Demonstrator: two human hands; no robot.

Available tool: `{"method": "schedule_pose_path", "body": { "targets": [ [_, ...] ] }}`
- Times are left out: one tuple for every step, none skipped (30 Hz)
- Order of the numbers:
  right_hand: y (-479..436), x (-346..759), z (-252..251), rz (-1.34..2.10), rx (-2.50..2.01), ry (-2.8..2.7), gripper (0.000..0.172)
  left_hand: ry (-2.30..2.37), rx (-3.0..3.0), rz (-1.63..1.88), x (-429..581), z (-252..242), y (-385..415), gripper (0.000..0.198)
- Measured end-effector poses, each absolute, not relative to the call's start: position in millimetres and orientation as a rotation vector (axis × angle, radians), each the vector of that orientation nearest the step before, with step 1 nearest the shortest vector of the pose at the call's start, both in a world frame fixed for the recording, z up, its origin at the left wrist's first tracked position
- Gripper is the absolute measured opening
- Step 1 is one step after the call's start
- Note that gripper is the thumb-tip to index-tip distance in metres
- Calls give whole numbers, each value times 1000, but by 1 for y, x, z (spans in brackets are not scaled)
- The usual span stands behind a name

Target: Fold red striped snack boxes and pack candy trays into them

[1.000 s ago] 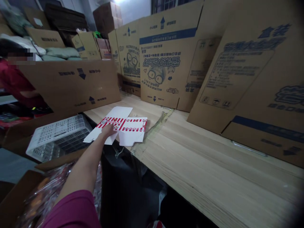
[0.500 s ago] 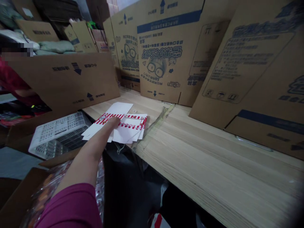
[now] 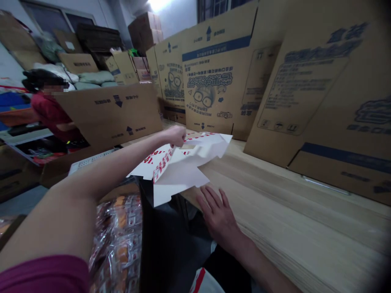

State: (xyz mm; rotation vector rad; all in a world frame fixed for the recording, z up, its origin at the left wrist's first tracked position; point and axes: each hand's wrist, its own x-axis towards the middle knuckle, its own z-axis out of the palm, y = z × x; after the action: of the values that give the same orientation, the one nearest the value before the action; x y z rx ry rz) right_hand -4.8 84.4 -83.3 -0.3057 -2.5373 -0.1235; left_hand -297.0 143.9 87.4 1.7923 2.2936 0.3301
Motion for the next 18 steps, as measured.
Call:
{"method": "schedule_pose_path", "body": {
  "targets": [
    [86,-17,-74,-196,-299,-2538,50,2251,1806,368,-282,92,138,20],
    [85,-27,-68,-259,-289,-2536,50,2216,1815,398,-268,97,133,20],
    [81,-33,-65,-311,-283,-2535,47,2182,1821,424,-256,101,128,20],
    [76,-36,-64,-359,-277,-2527,41,2141,1824,451,-246,105,123,20],
    [70,-37,-64,-404,-276,-2514,33,2098,1825,478,-237,110,120,19],
    [63,-35,-64,-448,-285,-2496,25,2057,1824,503,-229,115,116,19],
    [56,-31,-63,-486,-300,-2476,20,2022,1825,523,-223,120,114,18],
    [50,-25,-58,-522,-320,-2459,19,1987,1818,545,-217,125,111,18],
    [44,-15,-50,-560,-338,-2447,20,1929,1794,580,-213,131,109,17],
    [40,-3,-36,-602,-356,-2437,22,1851,1757,619,-209,137,107,16],
    [36,12,-18,-644,-370,-2427,24,1770,1719,650,-206,144,105,15],
    [34,29,5,-687,-384,-2415,26,1671,1680,689,-203,150,102,13],
    [33,47,32,-717,-430,-2387,27,1563,1645,738,-199,156,99,11],
    [33,67,62,-737,-444,-2352,28,1461,1623,788,-195,162,95,9],
    [33,86,91,-742,-440,-2343,27,1369,1612,839,-190,167,90,9],
    [34,104,121,-753,-413,-2333,25,1277,1592,896,-184,171,86,12],
    [34,121,147,-763,-335,-2318,24,1180,1554,965,-177,174,81,18],
    [34,136,171,-758,-262,-2339,23,1089,1506,1044,-168,176,77,25]
  ]
}}
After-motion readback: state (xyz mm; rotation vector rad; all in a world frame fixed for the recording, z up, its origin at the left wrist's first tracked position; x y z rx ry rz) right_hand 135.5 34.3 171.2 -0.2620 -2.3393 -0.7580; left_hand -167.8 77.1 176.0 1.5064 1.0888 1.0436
